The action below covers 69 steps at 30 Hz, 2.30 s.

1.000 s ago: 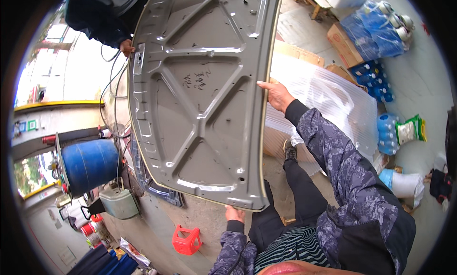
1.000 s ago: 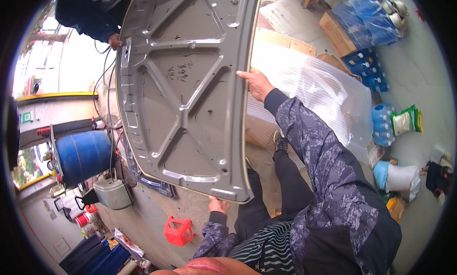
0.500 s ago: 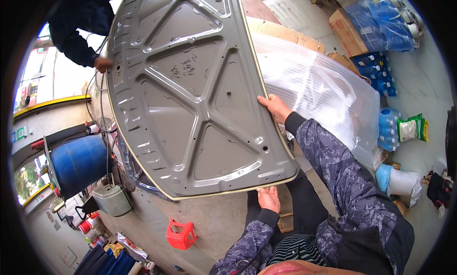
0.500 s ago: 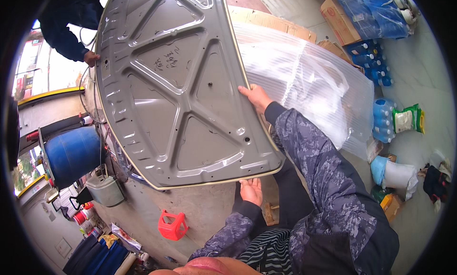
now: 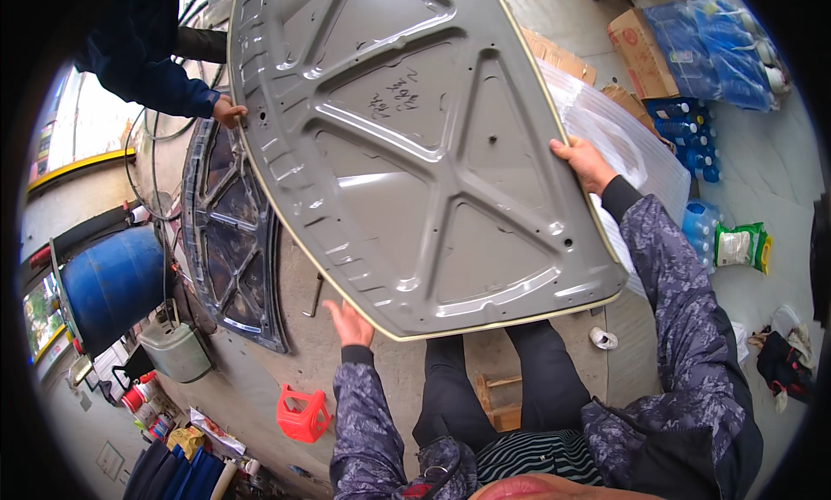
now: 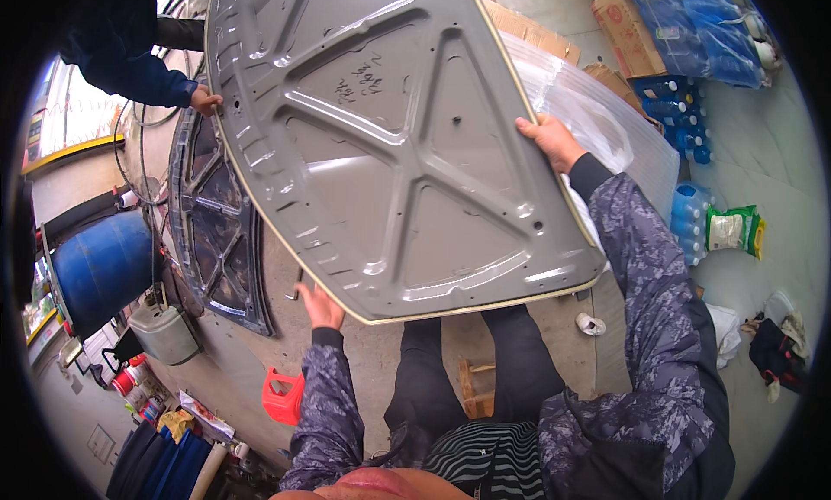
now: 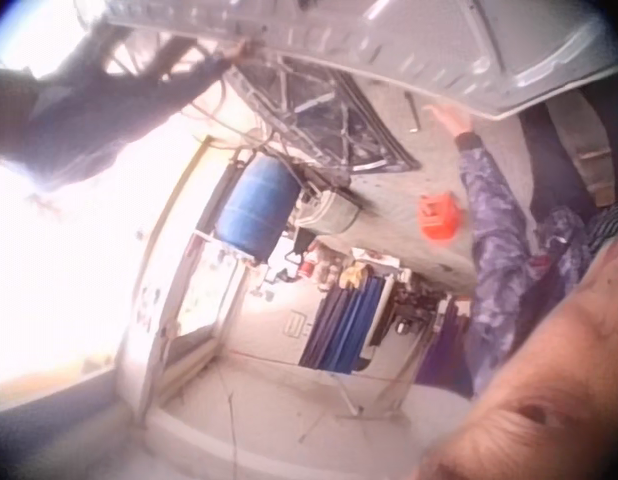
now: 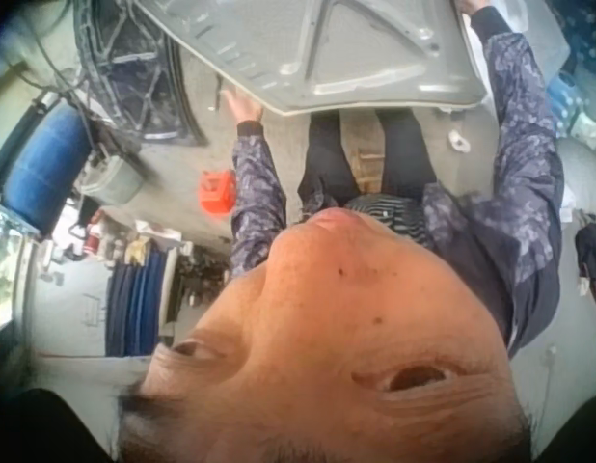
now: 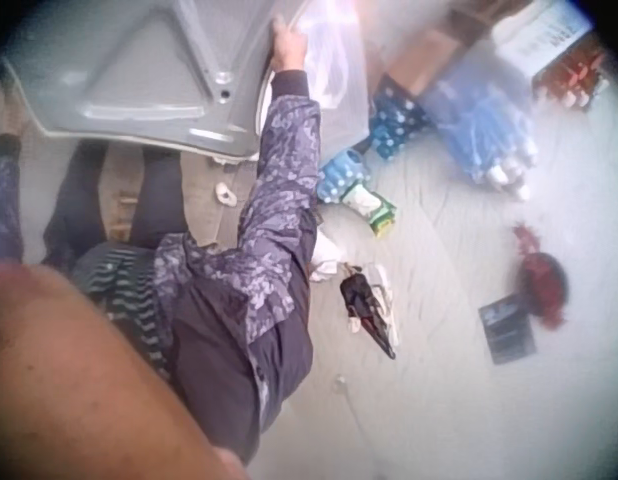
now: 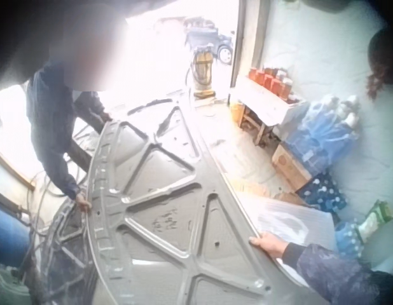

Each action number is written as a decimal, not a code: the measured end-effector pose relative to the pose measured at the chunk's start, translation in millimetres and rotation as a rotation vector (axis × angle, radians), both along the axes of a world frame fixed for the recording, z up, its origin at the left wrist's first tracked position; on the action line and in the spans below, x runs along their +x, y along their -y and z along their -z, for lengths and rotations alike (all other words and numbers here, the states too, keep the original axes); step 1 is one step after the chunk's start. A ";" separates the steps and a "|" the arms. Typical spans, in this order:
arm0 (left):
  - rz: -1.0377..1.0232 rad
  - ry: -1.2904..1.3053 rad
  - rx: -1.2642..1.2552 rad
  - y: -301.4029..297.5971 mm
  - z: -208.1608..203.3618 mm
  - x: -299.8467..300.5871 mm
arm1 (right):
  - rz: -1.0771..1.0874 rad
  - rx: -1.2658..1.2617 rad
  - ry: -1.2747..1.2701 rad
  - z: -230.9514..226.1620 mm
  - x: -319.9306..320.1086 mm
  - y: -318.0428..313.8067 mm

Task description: The person removes a protective film from a large gray car part, then positions and presses a rubber seal along its perimeter. A coworker assists by holding the part and using shears to trim the seal. The part is placed on bubble wrap on the floor.

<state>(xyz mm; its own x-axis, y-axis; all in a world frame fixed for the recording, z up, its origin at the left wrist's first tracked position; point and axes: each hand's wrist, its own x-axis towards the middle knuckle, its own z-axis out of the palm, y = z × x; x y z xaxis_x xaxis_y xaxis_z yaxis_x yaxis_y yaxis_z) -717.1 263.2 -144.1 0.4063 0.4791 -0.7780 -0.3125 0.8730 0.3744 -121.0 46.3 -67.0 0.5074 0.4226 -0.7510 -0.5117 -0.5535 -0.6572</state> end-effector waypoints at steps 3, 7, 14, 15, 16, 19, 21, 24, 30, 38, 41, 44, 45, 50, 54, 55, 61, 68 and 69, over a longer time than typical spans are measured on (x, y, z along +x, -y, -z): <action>0.161 -0.081 -0.037 -11.3 33.4 45.9 | -0.030 -0.033 0.024 -4.1 26.3 18.5; 0.221 -0.162 -0.075 45.0 39.8 100.4 | -0.101 -0.129 0.151 1.1 82.0 38.3; 0.348 0.001 -0.374 204.1 26.0 190.9 | -0.365 -0.693 0.882 3.7 211.0 76.0; 0.352 0.107 -0.404 225.2 26.5 203.7 | -0.394 -0.692 0.955 3.7 223.0 86.0; 0.383 0.121 -0.442 246.2 26.9 214.6 | -0.366 -0.700 0.931 5.7 238.2 92.7; 0.523 0.108 -0.479 284.1 43.8 242.0 | -0.357 -0.763 0.957 24.9 271.7 108.8; 0.515 0.230 -0.482 275.8 70.0 249.5 | -0.391 -0.776 0.948 39.1 287.3 121.4; 0.313 0.312 -0.443 224.7 116.3 243.0 | -0.427 -0.781 0.953 63.2 301.8 134.0; 0.433 0.185 -0.417 234.9 139.4 241.3 | -0.469 -0.852 0.930 133.2 320.3 123.4; 0.831 -0.030 -0.463 275.2 214.6 266.1 | -0.482 -0.748 1.022 184.4 358.1 133.4; 0.962 -0.058 -0.469 287.0 231.7 275.7 | -0.499 -0.785 1.148 207.4 361.5 132.5; 1.087 -0.088 -0.466 291.0 239.3 279.7 | -0.507 -0.731 1.102 230.2 367.2 121.5; 1.113 -0.080 -0.496 287.3 238.7 277.6 | -0.477 -0.852 1.023 233.2 368.6 114.6; 1.317 0.111 -0.463 271.7 253.6 274.9 | -0.407 -0.793 0.931 255.0 369.9 119.3; 1.385 -0.087 -0.419 244.3 266.5 265.9 | -0.444 -0.736 0.908 277.9 370.1 129.1; 1.395 -0.151 -0.403 235.9 268.5 262.8 | -0.461 -0.705 0.921 286.0 368.9 129.0; 1.274 -0.319 -0.388 227.3 269.2 254.4 | -0.425 -0.689 1.028 326.3 345.5 142.4; 1.241 -0.387 -0.328 240.6 256.5 272.4 | -0.142 -0.536 1.247 327.4 340.6 146.4; 1.254 -0.375 -0.321 239.4 255.9 274.6 | -0.153 -0.506 1.319 322.3 338.8 143.5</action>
<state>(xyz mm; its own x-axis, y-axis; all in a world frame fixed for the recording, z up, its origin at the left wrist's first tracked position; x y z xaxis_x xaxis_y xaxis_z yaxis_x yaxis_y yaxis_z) -442.5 23.8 -399.9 0.1720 -0.2789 -0.9448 0.8306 0.5567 -0.0131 217.8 -97.2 -389.3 0.9183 0.3685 0.1449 0.3959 -0.8623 -0.3157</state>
